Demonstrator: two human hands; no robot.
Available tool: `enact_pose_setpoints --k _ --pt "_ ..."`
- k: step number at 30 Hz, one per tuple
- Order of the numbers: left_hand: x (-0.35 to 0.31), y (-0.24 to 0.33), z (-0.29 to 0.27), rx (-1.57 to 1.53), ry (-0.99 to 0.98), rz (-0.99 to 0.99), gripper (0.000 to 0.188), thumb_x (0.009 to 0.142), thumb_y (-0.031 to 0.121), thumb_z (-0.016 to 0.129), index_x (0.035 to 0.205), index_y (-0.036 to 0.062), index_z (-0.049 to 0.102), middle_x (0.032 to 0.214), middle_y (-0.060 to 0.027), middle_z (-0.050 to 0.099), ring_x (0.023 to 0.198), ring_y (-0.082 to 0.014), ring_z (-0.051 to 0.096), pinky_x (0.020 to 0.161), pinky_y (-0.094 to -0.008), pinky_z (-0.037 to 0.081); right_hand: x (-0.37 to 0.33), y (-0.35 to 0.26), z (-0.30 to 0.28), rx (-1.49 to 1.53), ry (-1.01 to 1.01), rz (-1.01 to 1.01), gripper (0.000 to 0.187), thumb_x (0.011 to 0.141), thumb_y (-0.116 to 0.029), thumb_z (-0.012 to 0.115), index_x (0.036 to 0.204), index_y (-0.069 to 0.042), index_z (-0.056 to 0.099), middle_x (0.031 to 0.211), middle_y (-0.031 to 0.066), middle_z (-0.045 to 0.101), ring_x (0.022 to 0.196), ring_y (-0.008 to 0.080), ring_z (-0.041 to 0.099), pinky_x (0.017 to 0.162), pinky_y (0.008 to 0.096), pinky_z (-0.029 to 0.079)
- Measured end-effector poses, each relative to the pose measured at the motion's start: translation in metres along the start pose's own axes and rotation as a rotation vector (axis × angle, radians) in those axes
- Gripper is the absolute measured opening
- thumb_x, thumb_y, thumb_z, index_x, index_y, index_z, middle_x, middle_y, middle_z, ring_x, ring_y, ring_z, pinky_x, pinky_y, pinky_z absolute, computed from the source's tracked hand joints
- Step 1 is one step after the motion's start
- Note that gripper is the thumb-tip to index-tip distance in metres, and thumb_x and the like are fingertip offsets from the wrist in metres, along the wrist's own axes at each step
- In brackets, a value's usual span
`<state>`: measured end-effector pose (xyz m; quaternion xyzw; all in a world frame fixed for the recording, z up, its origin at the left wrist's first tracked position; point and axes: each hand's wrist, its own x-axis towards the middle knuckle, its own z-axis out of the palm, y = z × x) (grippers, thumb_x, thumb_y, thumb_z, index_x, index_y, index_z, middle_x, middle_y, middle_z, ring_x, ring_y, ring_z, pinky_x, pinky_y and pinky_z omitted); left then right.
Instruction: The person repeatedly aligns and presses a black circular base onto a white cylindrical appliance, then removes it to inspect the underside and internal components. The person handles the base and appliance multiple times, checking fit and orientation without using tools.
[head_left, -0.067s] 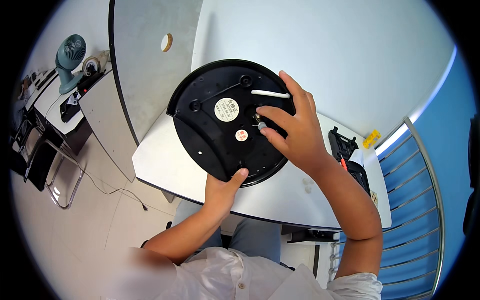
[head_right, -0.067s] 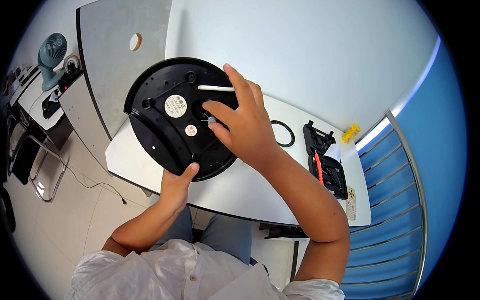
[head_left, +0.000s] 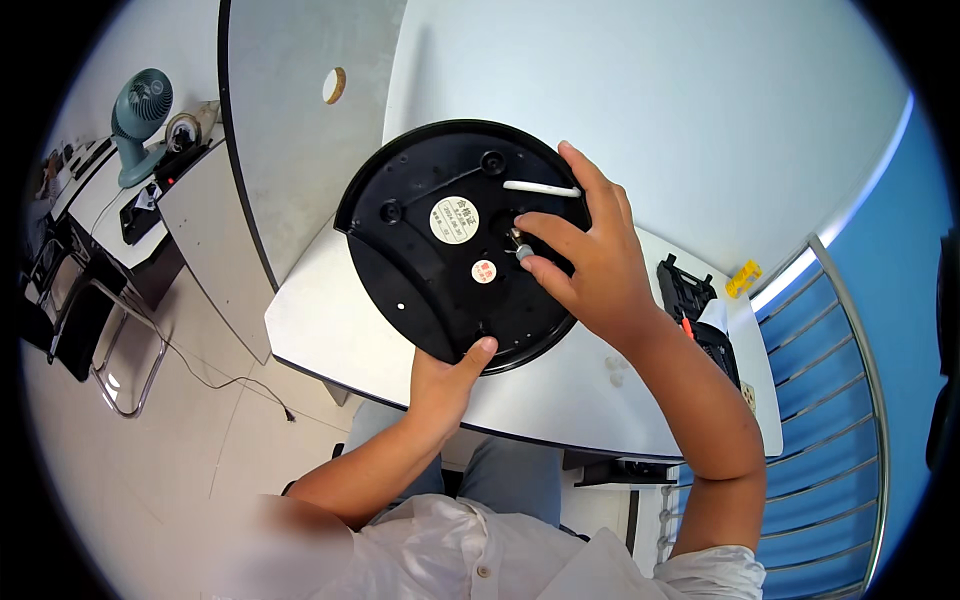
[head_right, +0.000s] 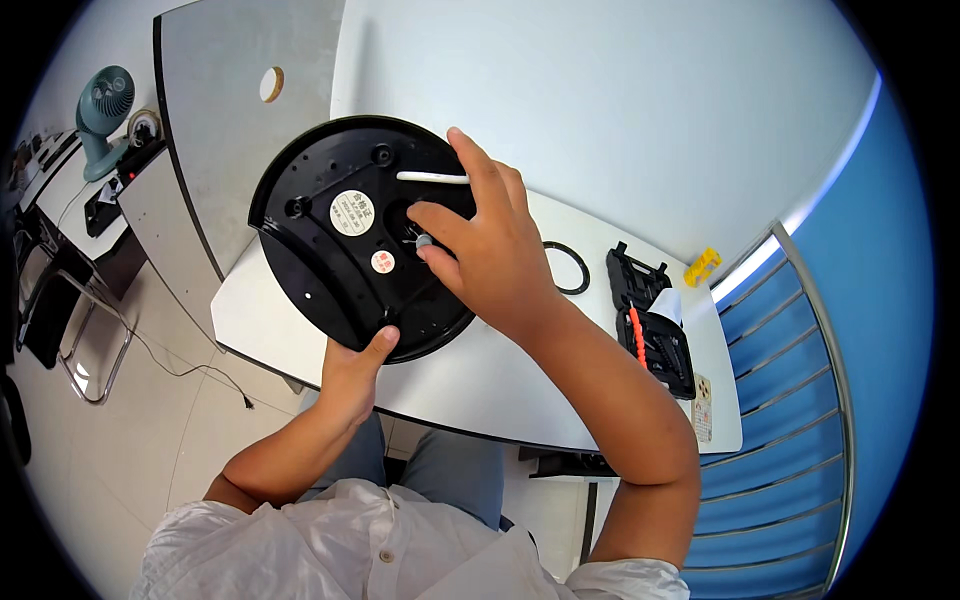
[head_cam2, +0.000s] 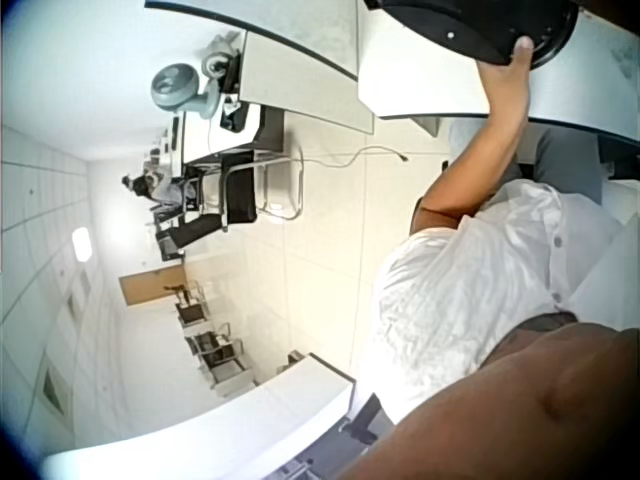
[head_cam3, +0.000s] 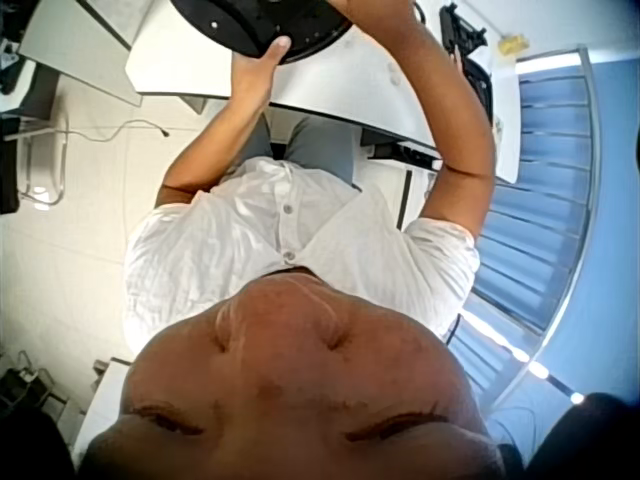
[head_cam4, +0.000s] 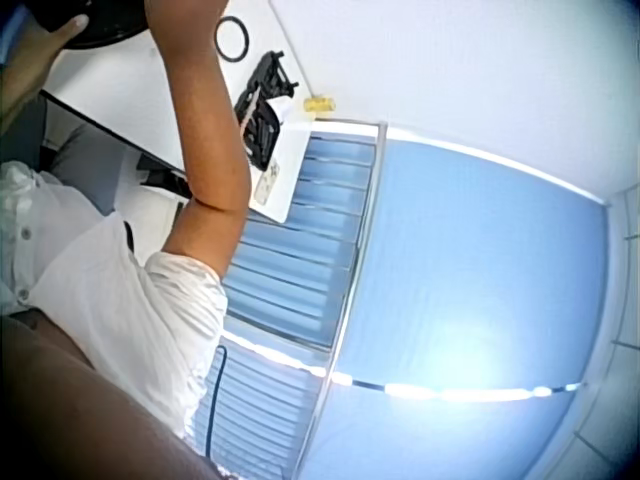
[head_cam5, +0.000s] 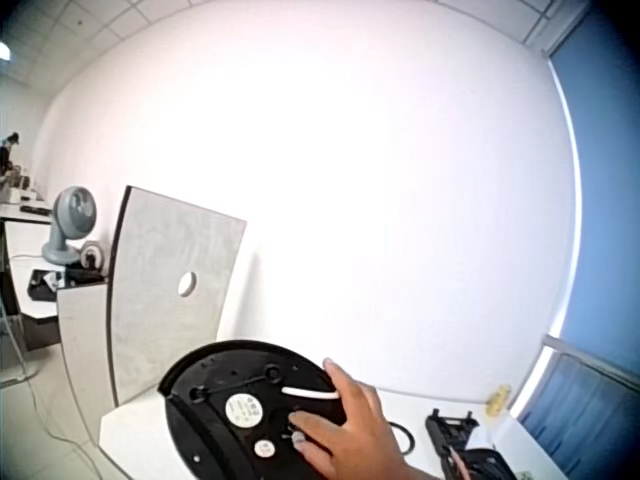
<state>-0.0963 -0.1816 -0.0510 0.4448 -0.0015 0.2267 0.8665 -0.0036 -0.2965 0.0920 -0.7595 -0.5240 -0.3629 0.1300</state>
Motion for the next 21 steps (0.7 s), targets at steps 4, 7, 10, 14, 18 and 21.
enact_pose_setpoints --k 4,7,10,14,18,21 --pt "0.002 -0.006 -0.003 0.051 0.032 -0.036 0.058 0.084 0.011 0.069 0.131 -0.0035 0.04 0.125 -0.0123 0.053 0.112 -0.0182 0.052 0.097 -0.03 0.041 -0.001 0.002 0.002 -0.042 -0.043 0.015 0.04 0.063 -0.012 0.08 0.1 -0.011 0.065 0.144 0.0193 0.034 0.109 0.035 0.052 0.085 0.0394 0.049" --pt "0.0 -0.009 -0.001 0.017 0.043 -0.033 0.054 0.084 0.009 0.068 0.13 -0.004 0.042 0.124 -0.0126 0.054 0.11 -0.0184 0.053 0.097 -0.0302 0.041 -0.005 0.004 0.006 -0.074 -0.041 0.002 0.042 0.061 -0.012 0.081 0.099 -0.01 0.063 0.144 0.0197 0.034 0.1 0.0324 0.055 0.08 0.0388 0.051" --pt "0.003 -0.014 -0.002 -0.023 0.076 -0.063 0.054 0.084 0.009 0.068 0.13 -0.0041 0.043 0.124 -0.0127 0.054 0.11 -0.0187 0.053 0.096 -0.0306 0.041 -0.012 0.008 0.01 -0.042 0.015 -0.009 0.051 0.06 -0.01 0.082 0.106 -0.009 0.06 0.143 0.0205 0.035 0.095 0.0314 0.056 0.078 0.0382 0.052" --pt "0.009 -0.02 -0.008 0.031 0.055 -0.039 0.054 0.084 0.011 0.069 0.129 -0.004 0.044 0.123 -0.0125 0.056 0.109 -0.0188 0.054 0.095 -0.0303 0.042 -0.02 0.009 0.02 0.127 0.151 0.136 0.07 0.063 -0.01 0.08 0.126 -0.006 0.05 0.137 0.0191 0.043 0.1 0.0315 0.053 0.085 0.038 0.047" --pt "0.016 -0.011 -0.014 0.169 0.02 -0.039 0.05 0.083 0.011 0.07 0.125 -0.0032 0.048 0.116 -0.0112 0.059 0.106 -0.0179 0.056 0.093 -0.0301 0.043 -0.018 0.012 0.021 0.266 0.169 0.391 0.07 0.074 -0.014 0.072 0.135 -0.001 0.041 0.118 0.0133 0.054 0.105 0.0281 0.049 0.091 0.0389 0.043" --pt "0.026 0.002 -0.024 0.29 -0.022 -0.039 0.046 0.081 0.011 0.072 0.12 -0.003 0.054 0.11 -0.0101 0.063 0.101 -0.0172 0.058 0.09 -0.0307 0.045 -0.012 0.024 0.017 0.482 0.152 0.641 0.059 0.078 -0.014 0.068 0.131 -0.003 0.047 0.109 0.0114 0.054 0.107 0.0254 0.05 0.093 0.037 0.041"
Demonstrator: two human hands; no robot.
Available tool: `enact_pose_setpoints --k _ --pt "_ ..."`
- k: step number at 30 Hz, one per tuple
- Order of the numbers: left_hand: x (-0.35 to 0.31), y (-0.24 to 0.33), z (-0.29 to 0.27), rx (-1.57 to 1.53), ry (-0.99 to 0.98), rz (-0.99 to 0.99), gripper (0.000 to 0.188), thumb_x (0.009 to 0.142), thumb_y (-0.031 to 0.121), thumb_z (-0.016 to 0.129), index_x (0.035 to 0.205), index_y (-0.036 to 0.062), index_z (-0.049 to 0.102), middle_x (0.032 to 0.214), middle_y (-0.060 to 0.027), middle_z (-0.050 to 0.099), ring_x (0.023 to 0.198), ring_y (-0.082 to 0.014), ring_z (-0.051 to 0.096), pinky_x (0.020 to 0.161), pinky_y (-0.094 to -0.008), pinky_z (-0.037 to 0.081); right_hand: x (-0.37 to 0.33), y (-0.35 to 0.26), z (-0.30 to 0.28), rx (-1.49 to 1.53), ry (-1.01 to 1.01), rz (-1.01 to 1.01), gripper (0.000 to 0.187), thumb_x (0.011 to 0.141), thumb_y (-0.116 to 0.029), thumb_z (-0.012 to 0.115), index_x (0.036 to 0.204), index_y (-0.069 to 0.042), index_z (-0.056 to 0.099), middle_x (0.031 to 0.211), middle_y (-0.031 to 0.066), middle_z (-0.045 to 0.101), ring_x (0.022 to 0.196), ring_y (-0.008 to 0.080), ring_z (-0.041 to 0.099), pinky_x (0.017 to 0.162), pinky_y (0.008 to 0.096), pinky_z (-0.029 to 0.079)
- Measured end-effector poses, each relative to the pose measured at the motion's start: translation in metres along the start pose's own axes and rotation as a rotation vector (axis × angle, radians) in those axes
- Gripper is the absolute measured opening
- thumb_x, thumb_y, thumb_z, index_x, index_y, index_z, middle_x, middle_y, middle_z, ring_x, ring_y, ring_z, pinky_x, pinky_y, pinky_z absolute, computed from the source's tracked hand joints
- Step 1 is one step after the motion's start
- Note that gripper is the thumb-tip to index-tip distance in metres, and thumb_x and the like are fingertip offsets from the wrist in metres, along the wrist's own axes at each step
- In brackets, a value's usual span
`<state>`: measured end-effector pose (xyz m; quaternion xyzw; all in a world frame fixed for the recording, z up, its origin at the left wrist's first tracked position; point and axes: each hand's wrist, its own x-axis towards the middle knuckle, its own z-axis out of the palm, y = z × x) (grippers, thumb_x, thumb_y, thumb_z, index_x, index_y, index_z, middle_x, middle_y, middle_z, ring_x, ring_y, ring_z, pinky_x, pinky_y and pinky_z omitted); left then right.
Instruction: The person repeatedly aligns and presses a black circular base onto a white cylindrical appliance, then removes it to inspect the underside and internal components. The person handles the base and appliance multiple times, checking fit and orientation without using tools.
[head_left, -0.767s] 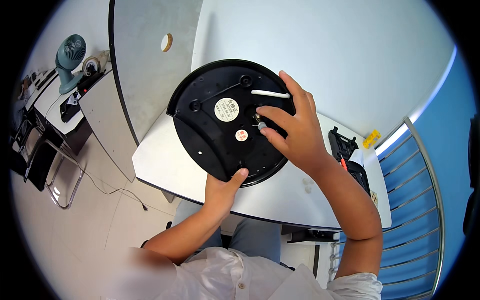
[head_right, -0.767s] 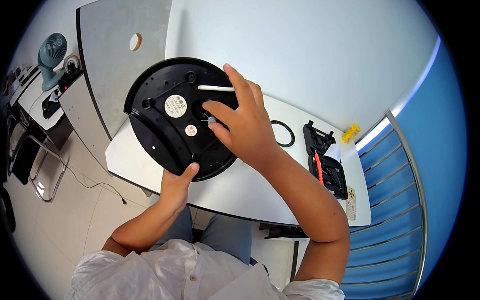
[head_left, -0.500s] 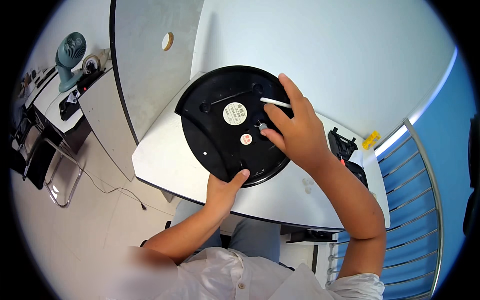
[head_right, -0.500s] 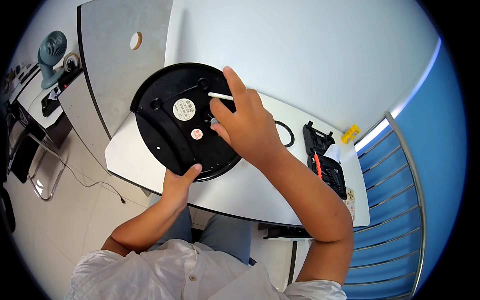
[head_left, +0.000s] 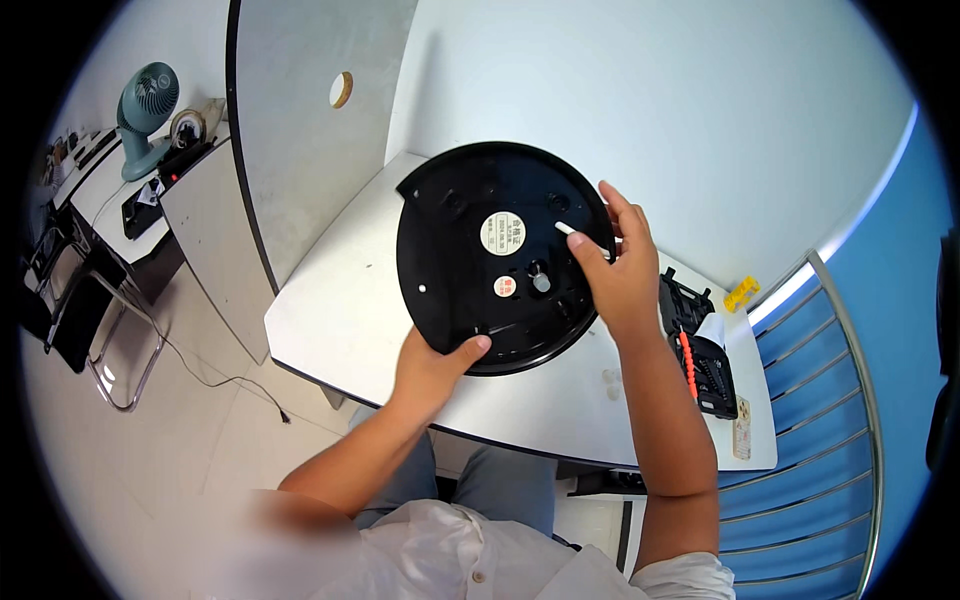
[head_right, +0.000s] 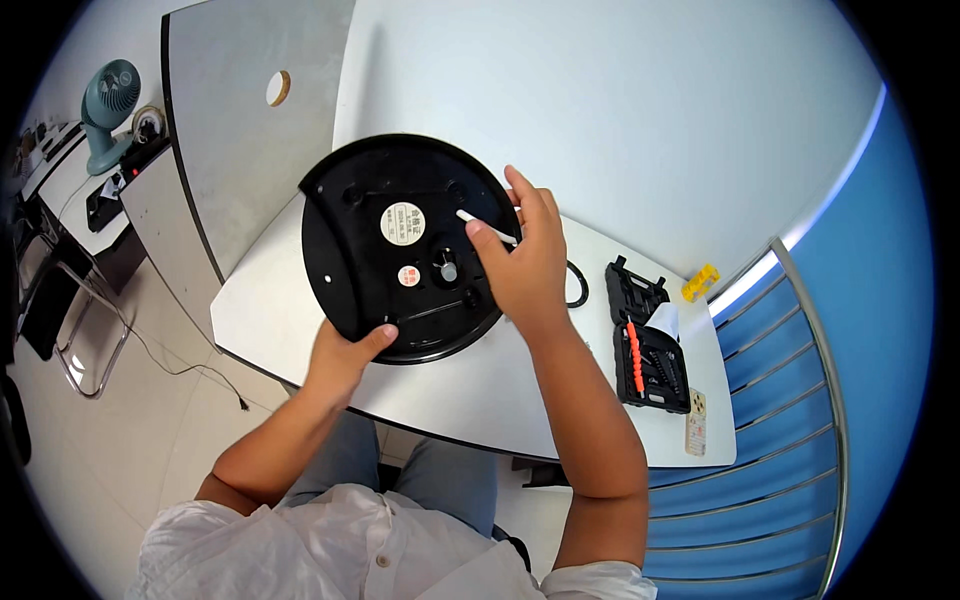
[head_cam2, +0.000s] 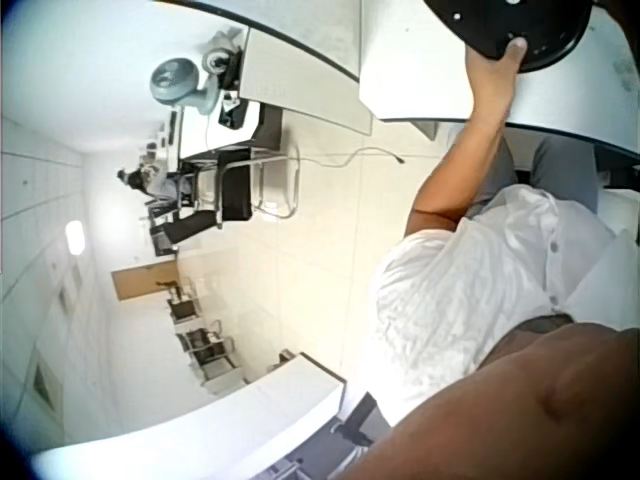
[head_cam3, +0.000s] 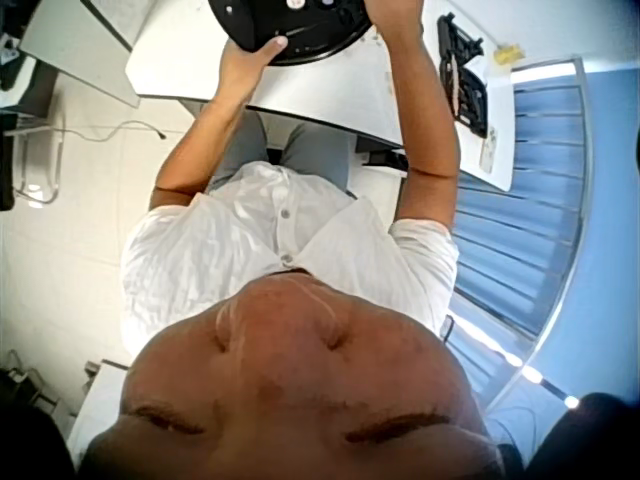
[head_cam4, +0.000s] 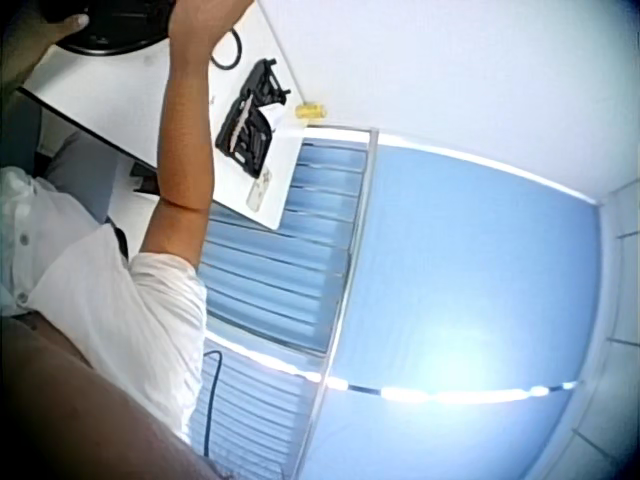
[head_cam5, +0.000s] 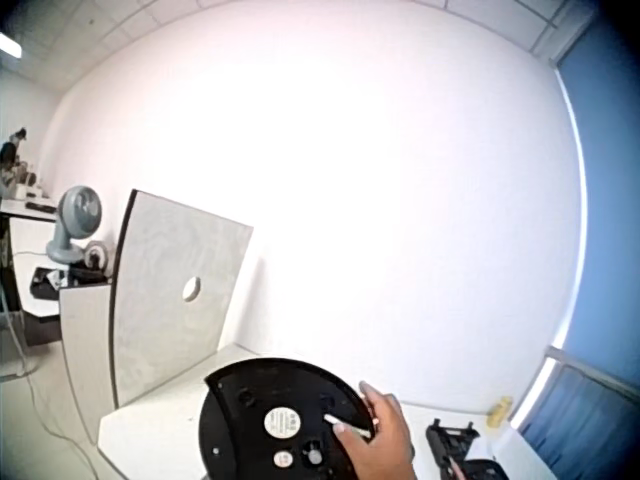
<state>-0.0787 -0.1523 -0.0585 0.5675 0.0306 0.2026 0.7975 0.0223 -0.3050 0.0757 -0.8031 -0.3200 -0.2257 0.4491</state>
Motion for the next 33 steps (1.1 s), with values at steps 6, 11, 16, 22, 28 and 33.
enact_pose_setpoints --k 6,11,16,22,28,33 --pt "0.019 0.08 -0.022 0.161 -0.258 -0.06 0.052 0.077 0.014 0.075 0.121 -0.0048 0.053 0.111 -0.0119 0.063 0.101 -0.019 0.06 0.091 -0.032 0.046 0.009 0.004 -0.023 0.242 -0.05 0.14 0.041 0.083 -0.017 0.064 0.118 -0.001 0.051 0.108 0.0105 0.056 0.104 0.0208 0.053 0.091 0.0335 0.043" --pt "0.029 0.147 -0.023 0.284 -0.336 -0.163 0.068 0.07 0.026 0.081 0.123 -0.0061 0.052 0.112 -0.0149 0.063 0.102 -0.0214 0.06 0.094 -0.0329 0.044 0.014 -0.018 -0.028 0.579 -0.072 0.285 0.046 0.09 -0.019 0.058 0.125 0.002 0.038 0.107 0.0129 0.056 0.102 0.0164 0.055 0.084 0.0287 0.048" --pt "0.051 0.199 -0.019 0.52 -0.429 -0.131 0.069 0.072 0.031 0.08 0.122 -0.0057 0.052 0.106 -0.0124 0.064 0.097 -0.0184 0.062 0.085 -0.0291 0.049 0.038 -0.018 -0.027 0.529 -0.004 0.323 0.038 0.093 -0.026 0.052 0.121 -0.001 0.046 0.098 0.0077 0.058 0.086 0.014 0.058 0.078 0.0274 0.048" --pt "0.114 0.226 -0.012 0.58 -0.414 -0.198 0.052 0.084 0.035 0.066 0.108 -0.0108 0.057 0.091 -0.017 0.066 0.061 -0.0228 0.069 0.054 -0.0244 0.058 0.096 -0.029 -0.037 0.191 -0.151 0.486 0.03 0.095 -0.028 0.043 0.102 -0.002 0.055 0.086 0.008 0.06 0.074 0.0168 0.059 0.064 0.0325 0.052" --pt "0.173 0.212 -0.027 0.473 -0.248 -0.168 0.042 0.087 0.037 0.059 0.102 -0.0022 0.06 0.087 -0.0112 0.065 0.055 -0.0181 0.064 0.048 -0.0222 0.052 0.153 -0.015 -0.024 0.008 -0.269 0.535 0.025 0.094 -0.028 0.044 0.089 -0.008 0.057 0.075 0.0044 0.061 0.059 0.0162 0.056 0.061 0.0322 0.048" --pt "0.185 0.198 -0.03 0.392 -0.185 -0.117 0.045 0.087 0.046 0.057 0.105 0.0052 0.061 0.089 -0.0069 0.064 0.053 -0.0134 0.06 0.048 -0.0206 0.046 0.179 0.004 -0.017 -0.022 -0.285 0.565 0.031 0.089 -0.027 0.05 0.094 0.0 0.063 0.083 0.0123 0.065 0.068 0.0245 0.064 0.064 0.0372 0.054"
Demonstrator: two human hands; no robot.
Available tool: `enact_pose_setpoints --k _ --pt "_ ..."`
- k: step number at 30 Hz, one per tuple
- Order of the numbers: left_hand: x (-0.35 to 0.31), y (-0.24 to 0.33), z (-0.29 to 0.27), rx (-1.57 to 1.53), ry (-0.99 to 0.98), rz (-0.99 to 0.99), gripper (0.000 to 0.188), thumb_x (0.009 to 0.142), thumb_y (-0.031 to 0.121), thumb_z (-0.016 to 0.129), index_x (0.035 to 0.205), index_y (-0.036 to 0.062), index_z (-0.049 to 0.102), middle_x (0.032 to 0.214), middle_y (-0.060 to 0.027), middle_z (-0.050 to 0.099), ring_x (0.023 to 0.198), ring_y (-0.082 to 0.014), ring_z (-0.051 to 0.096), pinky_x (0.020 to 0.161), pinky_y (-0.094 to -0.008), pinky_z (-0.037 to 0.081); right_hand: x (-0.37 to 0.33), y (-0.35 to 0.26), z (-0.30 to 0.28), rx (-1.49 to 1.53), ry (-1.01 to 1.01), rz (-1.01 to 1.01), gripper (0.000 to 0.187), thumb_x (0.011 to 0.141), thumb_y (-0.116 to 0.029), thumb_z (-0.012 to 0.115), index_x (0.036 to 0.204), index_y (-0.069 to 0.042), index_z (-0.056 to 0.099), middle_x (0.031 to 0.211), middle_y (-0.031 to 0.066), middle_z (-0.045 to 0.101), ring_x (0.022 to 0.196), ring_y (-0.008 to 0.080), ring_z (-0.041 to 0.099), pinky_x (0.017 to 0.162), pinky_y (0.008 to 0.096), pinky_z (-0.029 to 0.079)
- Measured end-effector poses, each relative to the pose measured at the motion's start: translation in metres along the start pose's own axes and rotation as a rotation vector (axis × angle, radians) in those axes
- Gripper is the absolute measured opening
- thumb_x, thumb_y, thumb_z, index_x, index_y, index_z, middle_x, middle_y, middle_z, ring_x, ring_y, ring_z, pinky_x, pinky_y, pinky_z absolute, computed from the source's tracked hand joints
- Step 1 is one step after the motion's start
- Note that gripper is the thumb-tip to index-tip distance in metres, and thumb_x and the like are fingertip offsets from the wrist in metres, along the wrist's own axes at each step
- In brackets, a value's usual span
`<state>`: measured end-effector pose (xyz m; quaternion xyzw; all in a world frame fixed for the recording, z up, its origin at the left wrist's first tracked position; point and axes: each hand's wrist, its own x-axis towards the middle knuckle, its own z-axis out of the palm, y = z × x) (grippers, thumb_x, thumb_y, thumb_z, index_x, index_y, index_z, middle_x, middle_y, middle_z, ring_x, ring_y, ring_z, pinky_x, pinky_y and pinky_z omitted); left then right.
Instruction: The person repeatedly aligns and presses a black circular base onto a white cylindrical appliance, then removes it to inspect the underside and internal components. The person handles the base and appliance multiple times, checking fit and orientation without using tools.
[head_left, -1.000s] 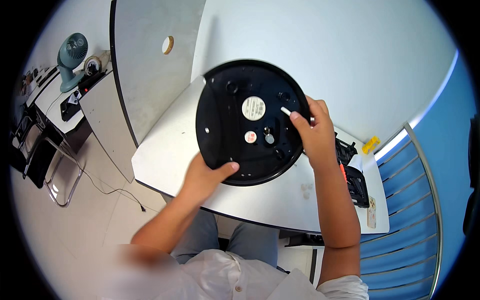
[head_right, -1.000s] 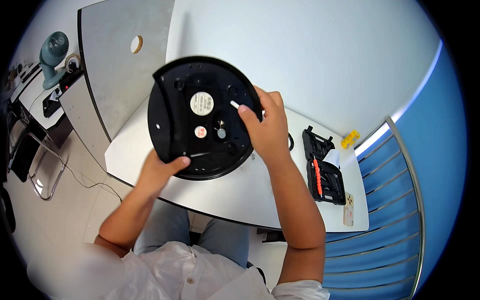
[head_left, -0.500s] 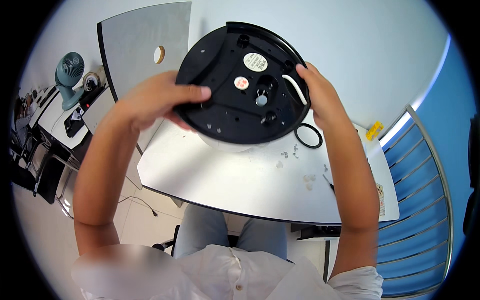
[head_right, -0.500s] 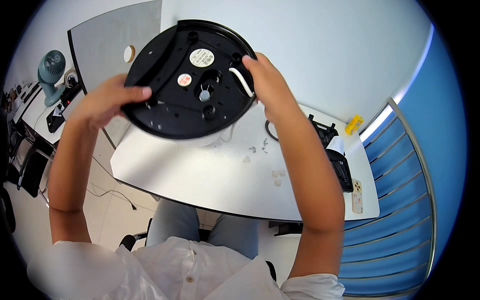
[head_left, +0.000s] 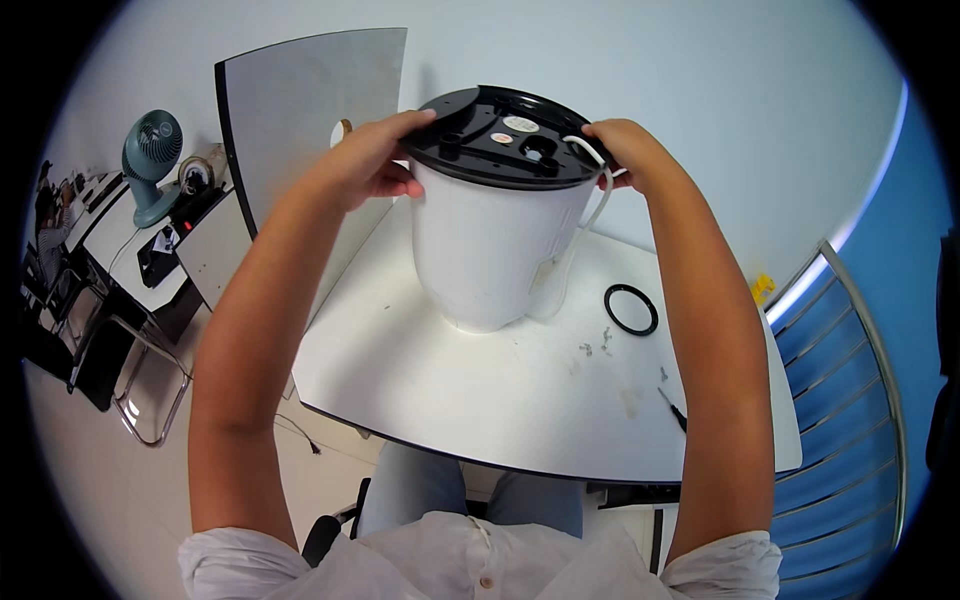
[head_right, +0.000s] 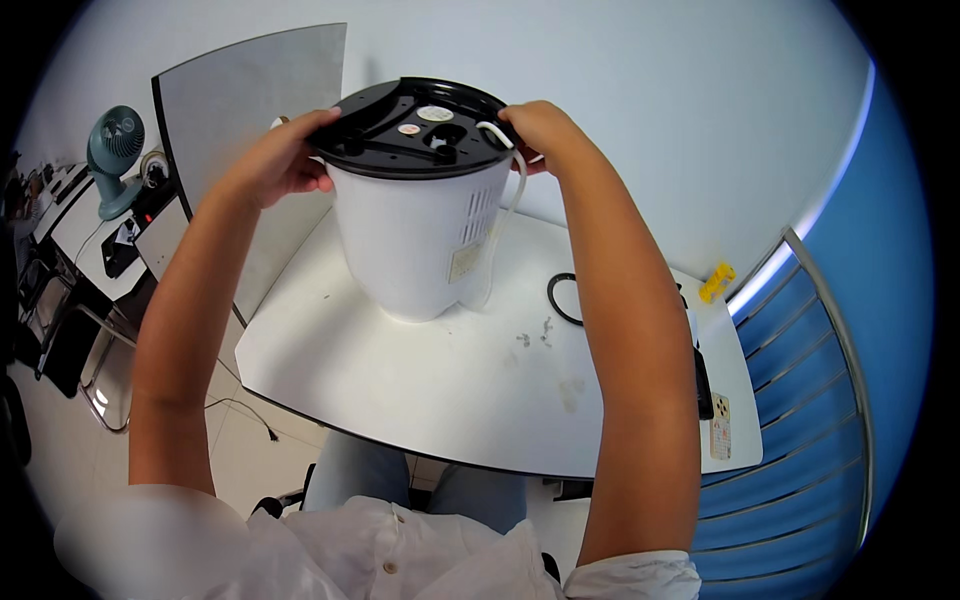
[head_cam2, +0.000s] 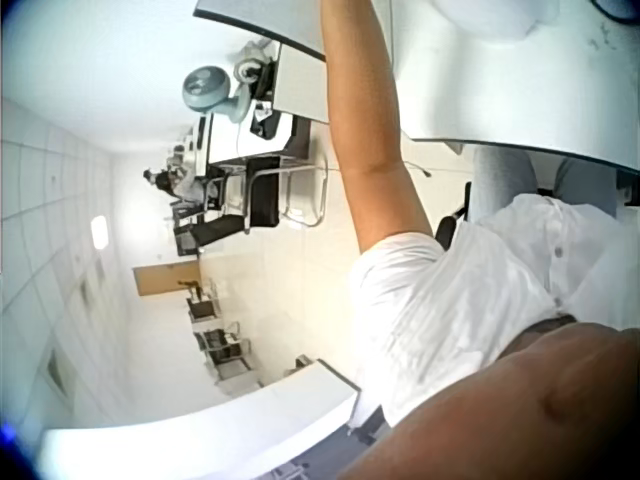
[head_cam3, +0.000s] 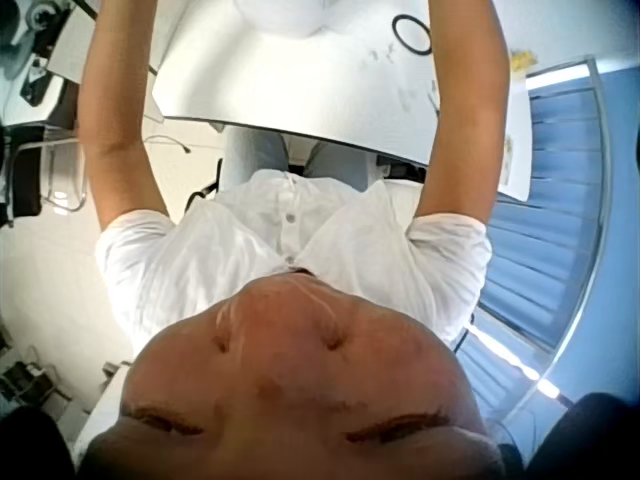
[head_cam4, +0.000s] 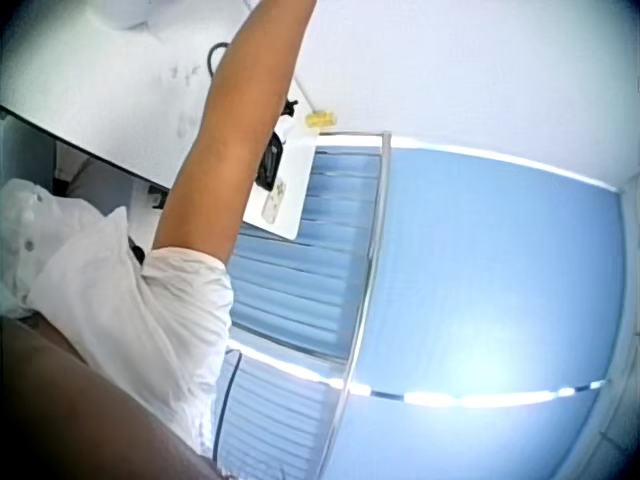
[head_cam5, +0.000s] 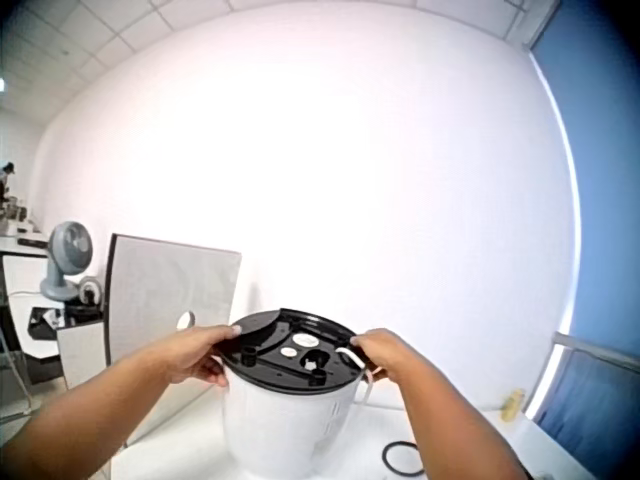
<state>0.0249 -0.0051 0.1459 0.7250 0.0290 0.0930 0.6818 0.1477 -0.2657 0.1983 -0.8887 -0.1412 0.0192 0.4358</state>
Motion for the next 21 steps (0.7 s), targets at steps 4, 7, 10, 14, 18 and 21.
enact_pose_setpoints --k 4,7,10,14,18,21 --pt "0.001 -0.01 0.011 -0.013 0.136 0.109 0.057 0.087 0.056 0.052 0.102 0.0023 0.063 0.08 -0.0049 0.059 0.054 -0.0123 0.052 0.056 -0.0232 0.041 0.004 0.001 0.0 0.003 0.034 0.018 0.03 0.087 -0.024 0.047 0.096 0.0 0.063 0.087 0.0135 0.066 0.07 0.0261 0.066 0.064 0.0384 0.054" --pt "-0.005 -0.012 0.024 0.019 0.214 0.186 0.057 0.087 0.056 0.051 0.092 -0.0001 0.063 0.073 -0.0048 0.055 0.054 -0.0127 0.048 0.055 -0.0252 0.039 0.003 0.002 0.002 0.034 0.025 0.035 0.031 0.087 -0.024 0.046 0.098 0.0 0.062 0.092 0.0137 0.065 0.074 0.0261 0.065 0.064 0.04 0.053" --pt "-0.005 -0.012 0.027 0.061 0.244 0.222 0.055 0.087 0.052 0.051 0.084 -0.0012 0.062 0.069 -0.0049 0.052 0.054 -0.0133 0.045 0.054 -0.026 0.038 0.004 0.003 0.007 0.087 0.058 -0.013 0.032 0.087 -0.026 0.046 0.099 0.0 0.061 0.094 0.0127 0.063 0.075 0.0251 0.063 0.063 0.0418 0.054" --pt "0.001 -0.011 0.028 0.059 0.297 0.226 0.05 0.087 0.047 0.05 0.08 -0.0011 0.06 0.067 -0.0043 0.049 0.054 -0.0141 0.044 0.053 -0.027 0.037 0.015 0.009 0.005 0.169 0.031 -0.057 0.032 0.088 -0.029 0.047 0.099 -0.003 0.06 0.093 0.0105 0.061 0.078 0.0235 0.059 0.063 0.0428 0.054" --pt "0.019 -0.019 0.019 0.113 0.324 0.206 0.05 0.087 0.046 0.05 0.083 -0.0025 0.062 0.073 -0.0082 0.054 0.065 -0.0182 0.051 0.065 -0.0297 0.042 0.018 0.01 0.008 0.301 -0.008 -0.024 0.03 0.088 -0.03 0.048 0.1 -0.006 0.061 0.093 0.0086 0.061 0.083 0.0225 0.057 0.067 0.0442 0.052" --pt "0.022 -0.024 0.023 0.164 0.426 0.231 0.051 0.088 0.045 0.05 0.093 -0.0027 0.064 0.093 -0.0129 0.061 0.088 -0.0214 0.055 0.086 -0.0317 0.04 0.012 0.012 0.014 0.429 -0.002 -0.031 0.028 0.089 -0.029 0.049 0.101 -0.008 0.062 0.092 0.0061 0.062 0.087 0.021 0.056 0.074 0.0461 0.049"
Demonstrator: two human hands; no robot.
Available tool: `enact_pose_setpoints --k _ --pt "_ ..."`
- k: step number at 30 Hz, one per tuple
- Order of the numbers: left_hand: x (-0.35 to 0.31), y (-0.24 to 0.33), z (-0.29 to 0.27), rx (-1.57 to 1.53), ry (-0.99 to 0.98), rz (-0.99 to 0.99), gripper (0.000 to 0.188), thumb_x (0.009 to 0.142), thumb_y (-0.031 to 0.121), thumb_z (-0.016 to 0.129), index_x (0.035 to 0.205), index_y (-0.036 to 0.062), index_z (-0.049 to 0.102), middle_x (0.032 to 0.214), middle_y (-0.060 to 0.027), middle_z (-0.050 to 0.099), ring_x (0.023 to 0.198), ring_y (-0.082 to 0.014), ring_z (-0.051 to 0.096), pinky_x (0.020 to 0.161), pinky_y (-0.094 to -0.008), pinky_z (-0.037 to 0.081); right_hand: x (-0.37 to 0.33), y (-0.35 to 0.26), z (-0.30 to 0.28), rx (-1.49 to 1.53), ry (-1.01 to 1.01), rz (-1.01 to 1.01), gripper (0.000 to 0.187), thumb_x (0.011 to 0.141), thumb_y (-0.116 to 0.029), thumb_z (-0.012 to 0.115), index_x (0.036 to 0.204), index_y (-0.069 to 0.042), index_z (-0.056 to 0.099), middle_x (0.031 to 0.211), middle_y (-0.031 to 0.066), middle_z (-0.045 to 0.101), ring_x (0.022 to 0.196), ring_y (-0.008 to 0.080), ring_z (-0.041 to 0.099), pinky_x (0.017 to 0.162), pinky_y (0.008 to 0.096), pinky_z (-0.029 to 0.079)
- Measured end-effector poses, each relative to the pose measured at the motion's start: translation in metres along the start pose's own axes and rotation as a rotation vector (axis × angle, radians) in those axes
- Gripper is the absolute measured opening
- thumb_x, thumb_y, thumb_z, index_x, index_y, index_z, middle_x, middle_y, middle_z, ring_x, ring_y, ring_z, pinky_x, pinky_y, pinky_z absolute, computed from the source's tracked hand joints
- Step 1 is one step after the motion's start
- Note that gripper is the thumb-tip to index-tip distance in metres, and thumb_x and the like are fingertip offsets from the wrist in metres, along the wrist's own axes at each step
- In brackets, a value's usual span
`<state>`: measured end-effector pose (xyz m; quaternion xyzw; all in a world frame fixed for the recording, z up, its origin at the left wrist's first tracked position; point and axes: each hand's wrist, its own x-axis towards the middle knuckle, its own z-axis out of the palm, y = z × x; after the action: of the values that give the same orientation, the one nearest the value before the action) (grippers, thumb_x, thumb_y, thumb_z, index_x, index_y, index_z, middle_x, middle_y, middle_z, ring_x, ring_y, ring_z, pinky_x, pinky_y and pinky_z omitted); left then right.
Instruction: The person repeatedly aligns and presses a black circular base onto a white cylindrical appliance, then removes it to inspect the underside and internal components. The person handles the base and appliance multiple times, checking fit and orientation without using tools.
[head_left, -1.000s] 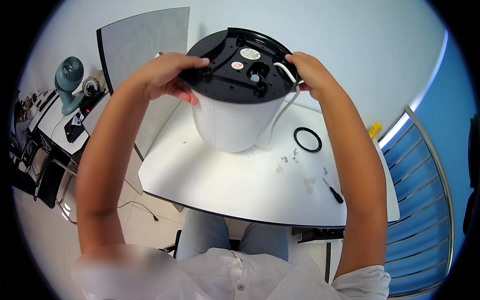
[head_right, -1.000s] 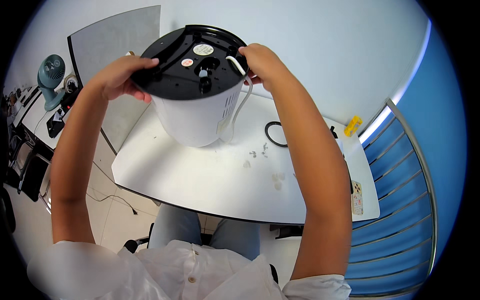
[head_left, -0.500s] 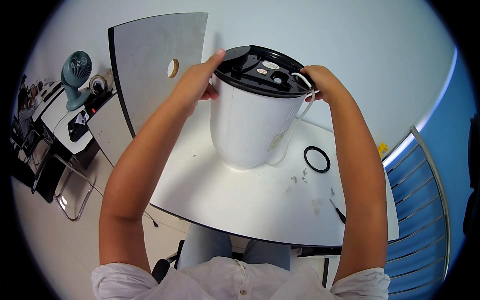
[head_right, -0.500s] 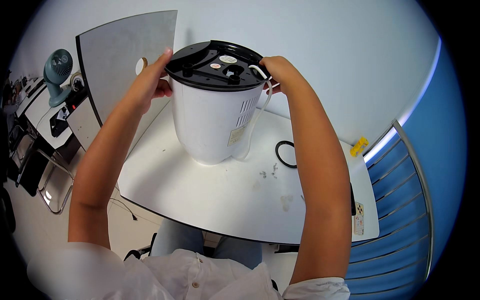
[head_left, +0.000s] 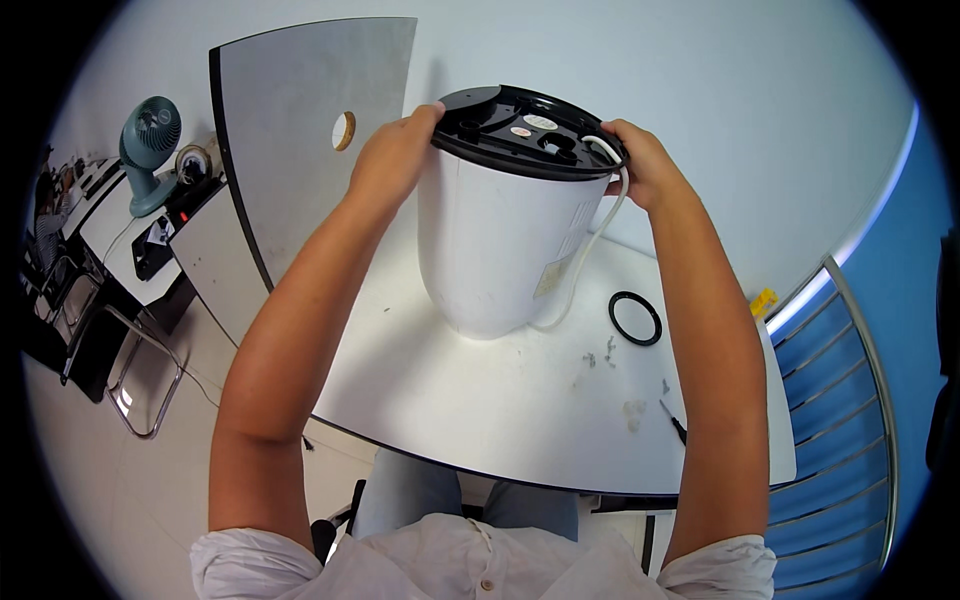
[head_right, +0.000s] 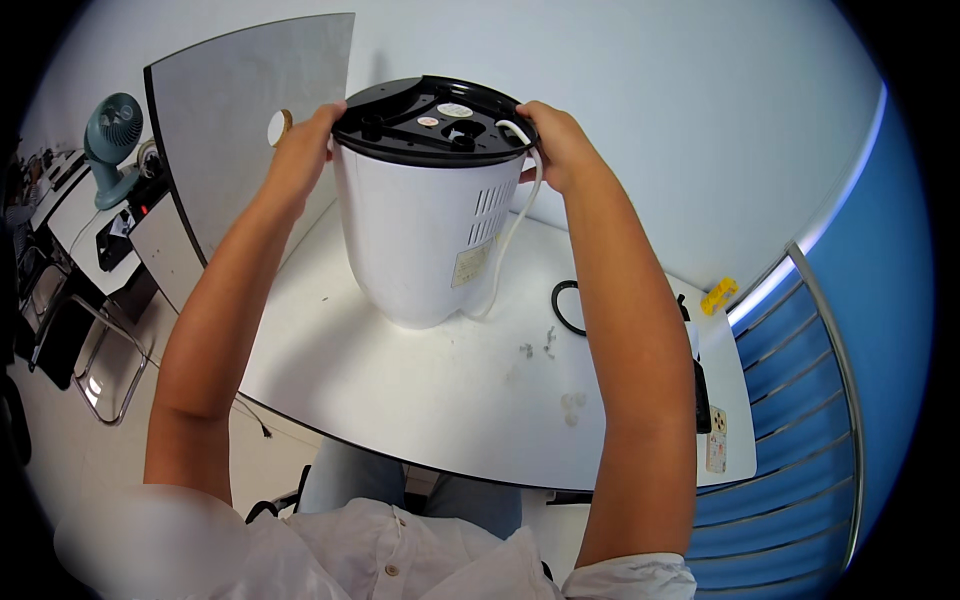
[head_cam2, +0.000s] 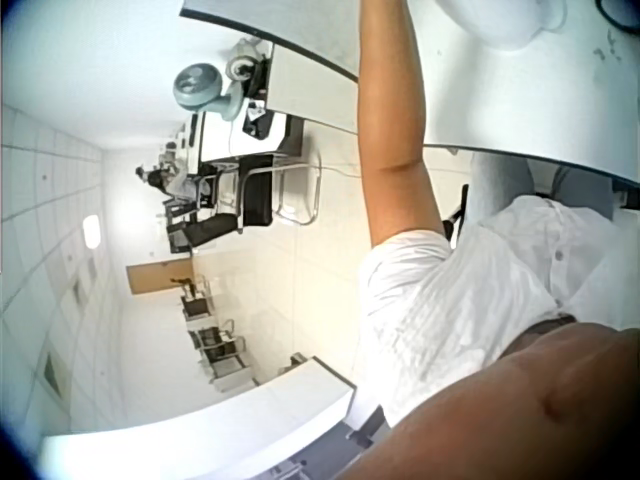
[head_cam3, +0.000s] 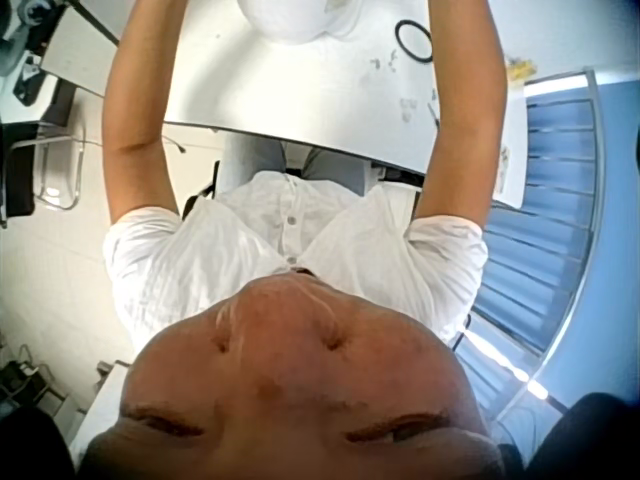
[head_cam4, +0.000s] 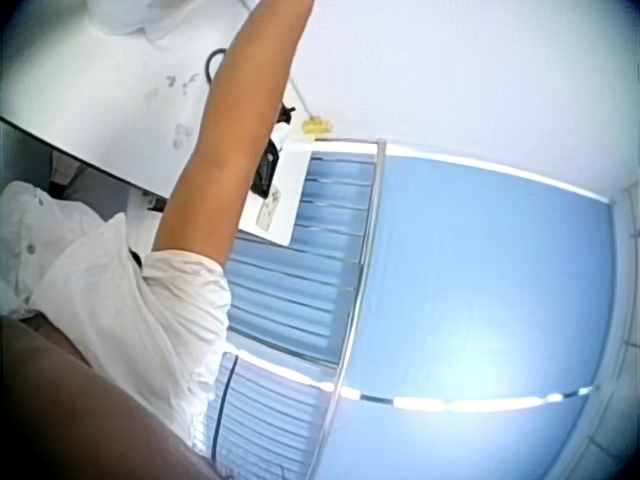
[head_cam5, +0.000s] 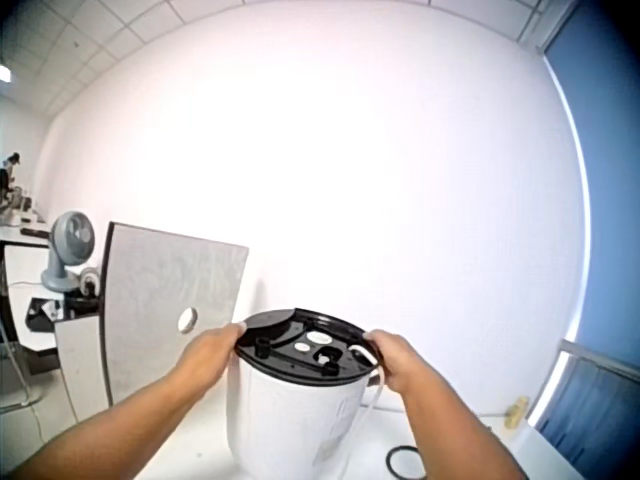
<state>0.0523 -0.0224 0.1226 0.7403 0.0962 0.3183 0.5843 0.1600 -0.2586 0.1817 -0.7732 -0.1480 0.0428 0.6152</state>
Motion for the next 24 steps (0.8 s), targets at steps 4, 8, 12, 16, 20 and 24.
enact_pose_setpoints --k 4,8,12,16,20,24 --pt "-0.008 0.0 0.014 -0.399 -0.038 -0.023 0.052 0.09 0.044 0.049 0.114 -0.0008 0.06 0.118 -0.0134 0.057 0.114 -0.0208 0.047 0.1 -0.0321 0.031 0.003 0.013 0.005 0.228 0.044 -0.063 0.027 0.089 -0.029 0.05 0.102 -0.01 0.063 0.092 0.0039 0.062 0.091 0.0194 0.054 0.08 0.0479 0.046" --pt "0.004 -0.008 0.026 -0.577 0.037 0.034 0.049 0.094 0.04 0.046 0.122 0.0015 0.056 0.123 -0.0104 0.055 0.116 -0.0187 0.046 0.101 -0.031 0.031 0.003 0.011 0.005 0.202 0.038 -0.058 0.031 0.09 -0.027 0.05 0.11 -0.009 0.064 0.098 0.0058 0.064 0.092 0.0209 0.056 0.079 0.0483 0.047" --pt "0.005 -0.012 0.026 -0.567 -0.028 0.2 0.042 0.096 0.035 0.041 0.117 0.0039 0.06 0.119 -0.0087 0.057 0.11 -0.0169 0.048 0.099 -0.0287 0.033 0.001 0.011 0.001 0.181 0.052 -0.065 0.032 0.089 -0.024 0.05 0.111 -0.009 0.065 0.094 0.0055 0.064 0.085 0.0193 0.057 0.071 0.0433 0.047" --pt "0.007 -0.016 0.023 -0.544 -0.121 0.281 0.038 0.096 0.031 0.039 0.112 0.0052 0.063 0.111 -0.0066 0.059 0.105 -0.0155 0.049 0.096 -0.0271 0.035 0.0 0.011 0.0 0.205 0.054 -0.065 0.032 0.087 -0.02 0.049 0.11 -0.009 0.067 0.087 0.0033 0.063 0.075 0.015 0.056 0.056 0.033 0.046" --pt "0.009 -0.019 0.023 -0.595 -0.153 0.27 0.036 0.096 0.03 0.039 0.108 0.0065 0.064 0.106 -0.0048 0.059 0.101 -0.0141 0.049 0.093 -0.0262 0.035 0.003 0.013 -0.004 0.16 0.03 -0.084 0.032 0.086 -0.021 0.05 0.112 -0.008 0.065 0.092 0.0067 0.064 0.083 0.0193 0.057 0.067 0.0424 0.048" --pt "0.01 -0.021 0.021 -0.616 -0.167 0.274 0.034 0.096 0.03 0.039 0.105 0.0074 0.064 0.103 -0.004 0.058 0.098 -0.013 0.049 0.091 -0.0252 0.036 -0.002 0.006 -0.001 0.116 0.028 -0.106 0.039 0.086 -0.021 0.05 0.122 -0.008 0.059 0.104 0.0092 0.063 0.093 0.0213 0.057 0.076 0.0461 0.048"
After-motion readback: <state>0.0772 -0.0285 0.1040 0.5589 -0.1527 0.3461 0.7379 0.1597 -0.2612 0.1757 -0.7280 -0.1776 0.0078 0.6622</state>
